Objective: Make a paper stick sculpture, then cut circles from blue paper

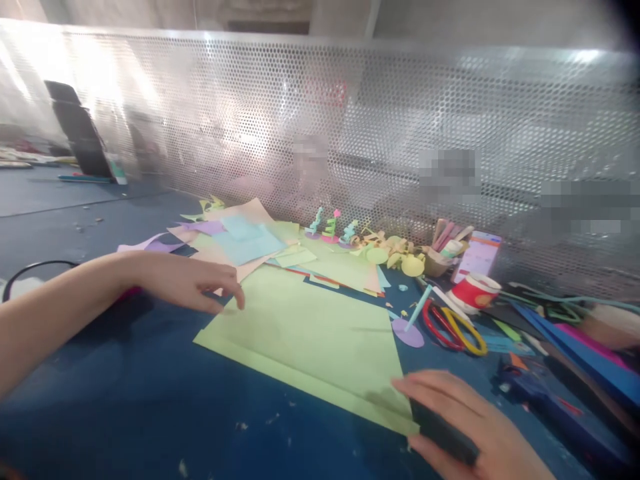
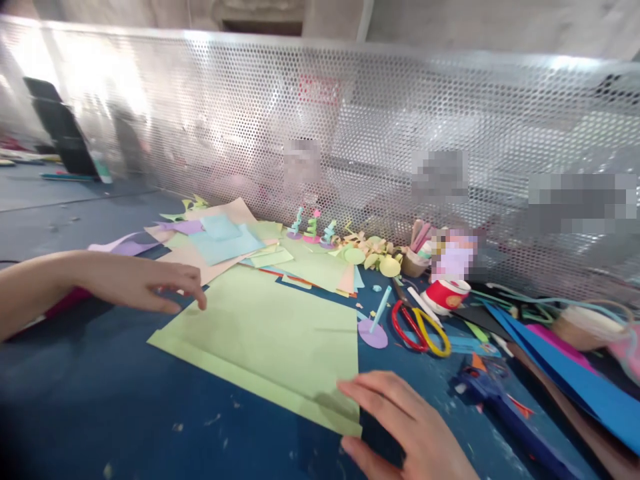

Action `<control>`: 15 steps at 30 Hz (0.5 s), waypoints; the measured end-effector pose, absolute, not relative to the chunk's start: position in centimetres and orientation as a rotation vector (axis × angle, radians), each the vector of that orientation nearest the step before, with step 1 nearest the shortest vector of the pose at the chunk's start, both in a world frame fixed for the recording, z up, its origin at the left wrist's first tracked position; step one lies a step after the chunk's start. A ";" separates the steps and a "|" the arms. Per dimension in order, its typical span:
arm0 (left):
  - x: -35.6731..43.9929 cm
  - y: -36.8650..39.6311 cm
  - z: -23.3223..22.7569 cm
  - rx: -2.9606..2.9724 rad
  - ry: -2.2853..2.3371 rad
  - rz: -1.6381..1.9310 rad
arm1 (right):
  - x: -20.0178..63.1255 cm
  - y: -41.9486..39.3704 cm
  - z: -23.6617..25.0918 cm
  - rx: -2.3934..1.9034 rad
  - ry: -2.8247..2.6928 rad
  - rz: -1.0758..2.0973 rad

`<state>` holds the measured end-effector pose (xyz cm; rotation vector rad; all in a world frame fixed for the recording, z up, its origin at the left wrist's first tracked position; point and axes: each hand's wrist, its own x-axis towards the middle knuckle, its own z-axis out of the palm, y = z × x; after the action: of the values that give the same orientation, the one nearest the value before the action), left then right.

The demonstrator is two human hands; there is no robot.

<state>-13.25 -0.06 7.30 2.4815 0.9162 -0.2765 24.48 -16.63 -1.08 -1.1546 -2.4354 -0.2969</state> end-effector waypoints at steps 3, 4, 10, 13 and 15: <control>-11.4 0.6 7.6 2.506 0.914 -0.219 | 22.9 -16.4 -0.8 -1.271 -2.495 -0.248; -10.6 0.8 7.6 2.493 0.895 -0.202 | 22.3 -16.3 -0.7 -1.273 -2.521 -0.191; -6.3 1.6 7.9 2.254 0.700 -0.115 | 19.8 -16.8 -0.2 -1.333 -2.414 0.202; -6.0 2.7 8.1 1.987 0.695 0.038 | 20.2 -17.2 1.8 -1.429 -2.274 0.226; -6.2 3.6 8.4 1.797 0.730 0.174 | 21.3 -17.1 4.0 -1.506 -2.125 0.171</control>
<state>-6.20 3.57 8.35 1.7966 0.7303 0.1738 21.30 -17.14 3.96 -1.5064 -2.1255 0.1709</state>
